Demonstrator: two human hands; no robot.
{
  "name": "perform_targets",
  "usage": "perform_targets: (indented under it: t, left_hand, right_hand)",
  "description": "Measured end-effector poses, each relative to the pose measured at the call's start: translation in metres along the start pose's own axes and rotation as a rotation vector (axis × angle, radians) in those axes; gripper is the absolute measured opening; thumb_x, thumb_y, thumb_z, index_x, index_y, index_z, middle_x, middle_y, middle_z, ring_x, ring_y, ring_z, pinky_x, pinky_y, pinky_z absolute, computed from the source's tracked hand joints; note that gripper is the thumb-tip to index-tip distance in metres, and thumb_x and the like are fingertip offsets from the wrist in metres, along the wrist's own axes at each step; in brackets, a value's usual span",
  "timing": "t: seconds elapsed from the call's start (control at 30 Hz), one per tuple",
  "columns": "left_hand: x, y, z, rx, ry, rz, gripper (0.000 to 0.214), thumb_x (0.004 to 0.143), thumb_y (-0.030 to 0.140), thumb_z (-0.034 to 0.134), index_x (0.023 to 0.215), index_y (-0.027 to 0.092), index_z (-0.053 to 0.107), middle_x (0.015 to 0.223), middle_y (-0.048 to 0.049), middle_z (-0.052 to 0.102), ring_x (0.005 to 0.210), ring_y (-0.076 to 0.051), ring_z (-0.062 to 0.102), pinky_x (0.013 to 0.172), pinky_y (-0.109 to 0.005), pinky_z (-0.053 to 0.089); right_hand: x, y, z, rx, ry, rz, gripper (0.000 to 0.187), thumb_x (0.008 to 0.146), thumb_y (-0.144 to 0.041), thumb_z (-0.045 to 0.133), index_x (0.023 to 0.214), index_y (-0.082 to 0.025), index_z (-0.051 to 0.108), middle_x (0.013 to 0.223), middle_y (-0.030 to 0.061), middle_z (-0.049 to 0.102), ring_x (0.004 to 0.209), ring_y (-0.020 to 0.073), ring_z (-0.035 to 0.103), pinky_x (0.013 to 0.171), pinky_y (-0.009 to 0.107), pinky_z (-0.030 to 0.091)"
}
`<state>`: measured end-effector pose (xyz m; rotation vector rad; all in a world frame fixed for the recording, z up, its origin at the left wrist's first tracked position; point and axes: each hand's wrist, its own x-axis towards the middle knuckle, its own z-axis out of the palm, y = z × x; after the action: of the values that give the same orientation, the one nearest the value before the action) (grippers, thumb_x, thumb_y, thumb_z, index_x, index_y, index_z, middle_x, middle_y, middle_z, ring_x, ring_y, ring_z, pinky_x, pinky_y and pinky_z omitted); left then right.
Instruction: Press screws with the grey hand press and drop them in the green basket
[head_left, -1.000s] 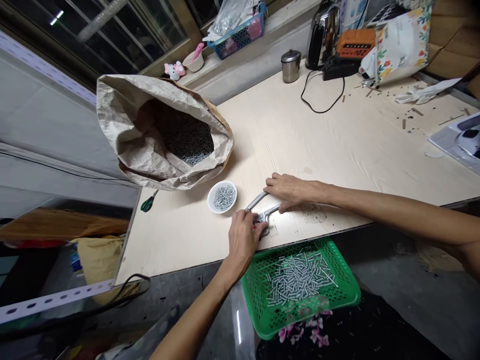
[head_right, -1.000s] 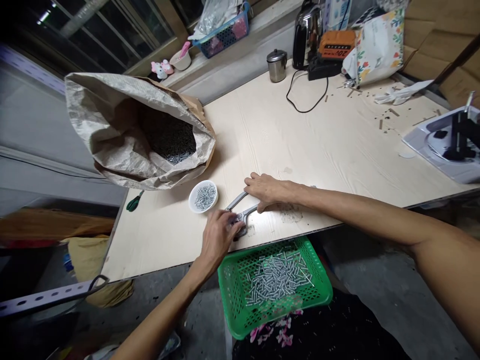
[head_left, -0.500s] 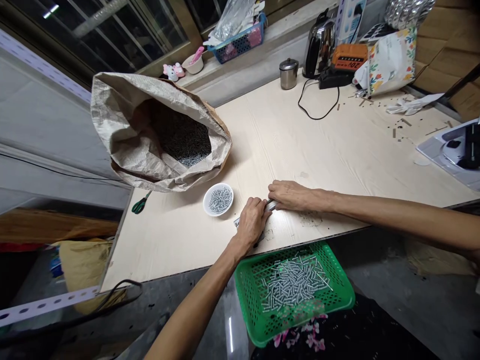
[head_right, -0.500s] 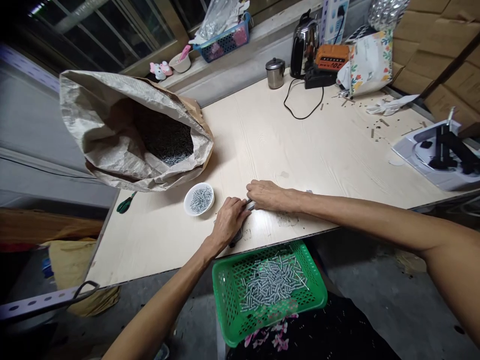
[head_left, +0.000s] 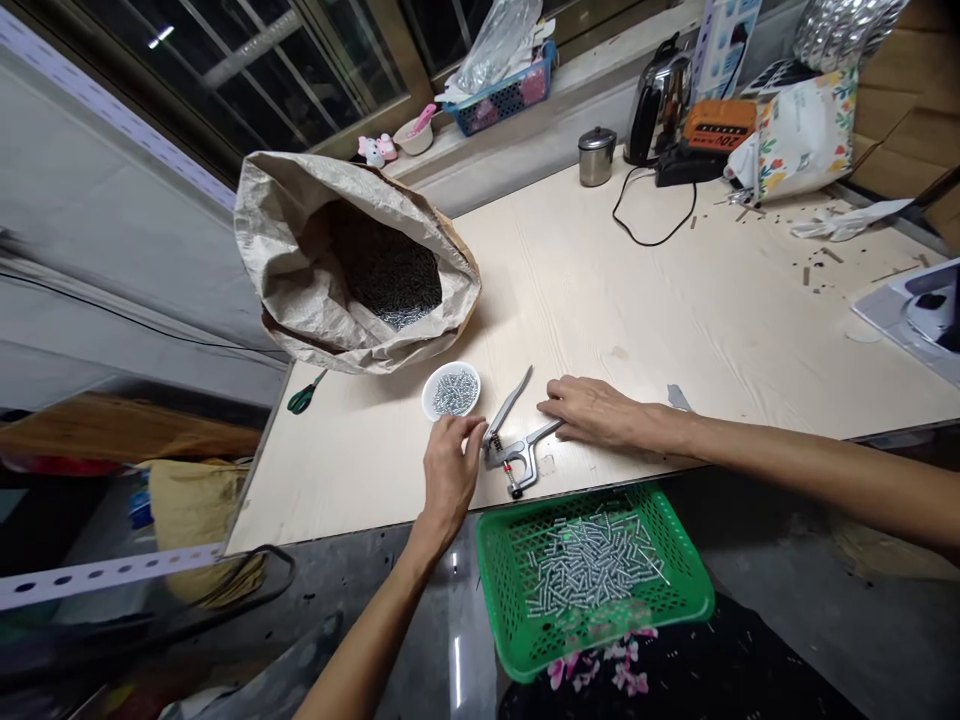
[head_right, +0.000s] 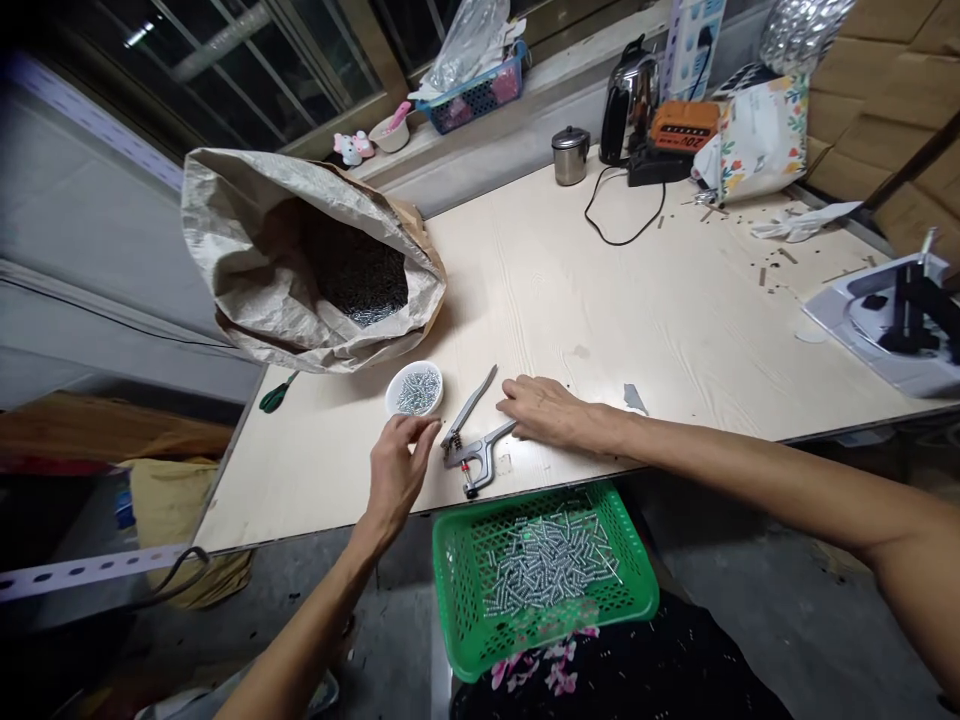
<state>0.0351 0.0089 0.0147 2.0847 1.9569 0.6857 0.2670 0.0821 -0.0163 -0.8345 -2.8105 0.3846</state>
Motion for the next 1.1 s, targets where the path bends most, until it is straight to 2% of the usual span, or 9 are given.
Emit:
perform_targets:
  t: [0.07, 0.2, 0.43, 0.53, 0.7, 0.83, 0.93, 1.03, 1.1]
  left_hand:
    - [-0.018, -0.005, -0.006, 0.03, -0.062, -0.069, 0.025, 0.09, 0.034, 0.048, 0.082, 0.019, 0.066, 0.082, -0.0051, 0.061, 0.083, -0.019, 0.058, 0.074, -0.029, 0.044]
    - [-0.042, -0.002, 0.004, 0.066, -0.231, -0.291, 0.035, 0.086, 0.044, 0.053, 0.065, 0.018, 0.063, 0.071, -0.0038, 0.06, 0.067, -0.017, 0.056, 0.062, -0.026, 0.037]
    - [-0.023, 0.001, 0.018, 0.032, -0.484, -0.534, 0.032, 0.078, 0.04, 0.06, 0.055, 0.018, 0.056, 0.057, -0.0009, 0.056, 0.06, -0.016, 0.053, 0.055, -0.025, 0.029]
    - [-0.018, -0.001, 0.012, 0.134, -0.502, -0.405, 0.029, 0.082, 0.034, 0.059, 0.058, 0.017, 0.057, 0.063, -0.0023, 0.058, 0.063, -0.016, 0.054, 0.056, -0.025, 0.031]
    - [-0.046, 0.014, -0.005, 0.505, -0.285, -0.035, 0.025, 0.09, 0.015, 0.045, 0.072, 0.017, 0.062, 0.083, -0.0083, 0.06, 0.077, -0.02, 0.056, 0.058, -0.028, 0.037]
    - [-0.065, 0.034, -0.021, 0.373, -0.409, 0.189, 0.016, 0.091, 0.024, 0.051, 0.084, 0.021, 0.065, 0.081, -0.004, 0.061, 0.073, -0.017, 0.057, 0.056, -0.026, 0.04]
    - [-0.041, 0.032, -0.032, 0.342, -0.322, 0.132, 0.019, 0.09, 0.027, 0.054, 0.106, 0.023, 0.064, 0.093, -0.0043, 0.064, 0.084, -0.019, 0.058, 0.061, -0.026, 0.043]
    - [0.008, 0.01, -0.035, 0.409, -0.152, -0.116, 0.023, 0.094, 0.027, 0.047, 0.097, 0.018, 0.068, 0.096, -0.0082, 0.064, 0.091, -0.022, 0.058, 0.066, -0.029, 0.041]
    - [0.039, -0.007, -0.028, 0.391, -0.155, -0.227, 0.024, 0.093, 0.026, 0.048, 0.09, 0.015, 0.07, 0.094, -0.0091, 0.065, 0.087, -0.021, 0.059, 0.066, -0.029, 0.039]
  right_hand:
    - [0.001, -0.005, 0.01, 0.032, -0.023, -0.001, 0.003, 0.088, -0.02, 0.055, 0.09, -0.019, 0.057, 0.093, 0.0072, 0.057, 0.077, 0.018, 0.047, 0.061, 0.03, 0.034]
    - [0.006, -0.009, 0.023, 0.054, -0.029, -0.019, 0.017, 0.091, -0.01, 0.043, 0.08, -0.019, 0.053, 0.085, 0.0051, 0.058, 0.074, 0.017, 0.047, 0.059, 0.03, 0.03]
    - [0.002, -0.012, 0.023, 0.06, 0.024, -0.031, 0.019, 0.092, -0.009, 0.04, 0.08, -0.019, 0.05, 0.084, 0.0044, 0.058, 0.072, 0.0162, 0.045, 0.058, 0.03, 0.028]
    - [0.001, -0.013, 0.025, 0.023, 0.041, 0.019, 0.019, 0.092, -0.008, 0.039, 0.08, -0.019, 0.05, 0.083, 0.0042, 0.058, 0.072, 0.0163, 0.046, 0.057, 0.03, 0.026]
    - [0.003, -0.01, 0.024, -0.005, 0.025, 0.109, 0.02, 0.09, -0.007, 0.04, 0.079, -0.019, 0.051, 0.083, 0.0041, 0.058, 0.072, 0.0163, 0.047, 0.054, 0.031, 0.023]
    - [0.004, -0.009, 0.023, 0.013, 0.033, 0.137, 0.019, 0.089, -0.007, 0.04, 0.078, -0.019, 0.051, 0.082, 0.0034, 0.058, 0.07, 0.0154, 0.047, 0.053, 0.031, 0.021]
    - [0.005, -0.01, 0.026, 0.004, 0.042, 0.145, 0.019, 0.089, -0.007, 0.04, 0.078, -0.018, 0.051, 0.081, 0.0032, 0.057, 0.069, 0.0149, 0.047, 0.052, 0.031, 0.019]
    - [0.006, -0.01, 0.029, -0.028, 0.052, 0.151, 0.02, 0.089, -0.006, 0.04, 0.077, -0.018, 0.051, 0.08, 0.0031, 0.057, 0.068, 0.0146, 0.046, 0.052, 0.031, 0.018]
    - [0.006, -0.01, 0.032, -0.035, 0.061, 0.156, 0.019, 0.088, -0.007, 0.041, 0.077, -0.017, 0.052, 0.08, 0.0031, 0.057, 0.068, 0.0144, 0.046, 0.052, 0.031, 0.019]
